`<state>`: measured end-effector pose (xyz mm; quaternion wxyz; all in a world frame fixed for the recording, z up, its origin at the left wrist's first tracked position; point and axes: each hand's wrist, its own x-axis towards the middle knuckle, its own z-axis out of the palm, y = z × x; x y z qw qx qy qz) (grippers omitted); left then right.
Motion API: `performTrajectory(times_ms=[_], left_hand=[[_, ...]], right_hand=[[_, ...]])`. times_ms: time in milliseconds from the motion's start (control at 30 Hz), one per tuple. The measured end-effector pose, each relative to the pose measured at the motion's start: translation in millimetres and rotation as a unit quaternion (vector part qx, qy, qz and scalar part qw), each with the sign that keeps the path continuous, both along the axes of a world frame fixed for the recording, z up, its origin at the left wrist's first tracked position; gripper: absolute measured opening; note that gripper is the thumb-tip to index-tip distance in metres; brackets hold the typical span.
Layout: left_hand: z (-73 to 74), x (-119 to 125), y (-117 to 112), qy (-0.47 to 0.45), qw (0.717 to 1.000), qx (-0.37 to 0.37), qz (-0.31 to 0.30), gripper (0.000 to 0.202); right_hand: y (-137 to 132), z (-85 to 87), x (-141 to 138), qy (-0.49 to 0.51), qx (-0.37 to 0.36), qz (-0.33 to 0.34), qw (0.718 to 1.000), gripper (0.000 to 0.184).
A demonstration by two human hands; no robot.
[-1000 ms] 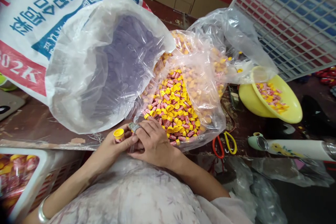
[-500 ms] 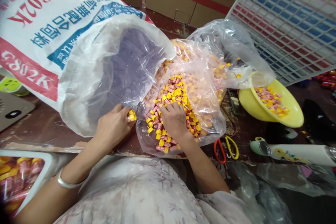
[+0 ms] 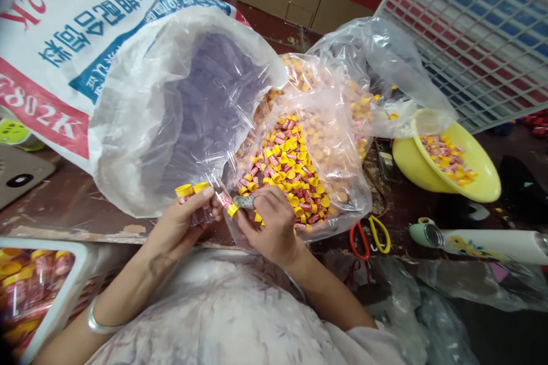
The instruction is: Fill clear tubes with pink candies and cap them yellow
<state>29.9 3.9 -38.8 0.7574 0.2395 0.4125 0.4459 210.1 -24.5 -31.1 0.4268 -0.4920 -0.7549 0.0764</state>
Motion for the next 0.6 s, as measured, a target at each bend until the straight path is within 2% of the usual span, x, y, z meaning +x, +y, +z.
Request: performTrajectory(times_ms=[67, 100, 200, 267, 300, 467, 533, 600], left_hand=[[0.7, 3.9, -5.4, -0.012, 1.0, -0.024, 0.003, 0.026], [1.3, 4.9, -7.6, -0.02, 0.999, -0.035, 0.003, 0.026], [3.3, 5.1, -12.7, -0.043, 0.998, -0.05, -0.021, 0.028], [4.1, 4.9, -15.3, -0.045, 0.997, -0.047, -0.039, 0.03], [4.1, 5.3, -16.4, -0.043, 0.997, -0.046, -0.046, 0.03], [2.3, 12.1, -18.3, -0.047, 0.995, -0.062, -0.056, 0.031], [3.4, 9.3, -18.3, -0.045, 0.995, -0.07, -0.056, 0.03], [5.9, -4.5, -20.5, -0.018, 0.996, -0.065, -0.061, 0.03]], right_hand=[[3.9, -0.5, -2.3, -0.009, -0.003, -0.006, 1.0, 0.01], [6.7, 0.4, -2.4, -0.002, -0.019, 0.008, 1.0, 0.02], [16.7, 4.7, 1.0, 0.041, -0.136, 0.125, 0.982, 0.043], [22.8, 4.7, 4.7, 0.07, -0.218, 0.194, 0.954, 0.044], [24.9, 3.1, 6.3, 0.082, -0.245, 0.209, 0.943, 0.044], [24.9, -7.9, 4.5, 0.126, -0.248, 0.166, 0.946, 0.05], [23.0, -5.8, 1.4, 0.117, -0.253, 0.165, 0.946, 0.046], [23.2, 1.2, 1.9, 0.082, -0.253, 0.195, 0.944, 0.048]])
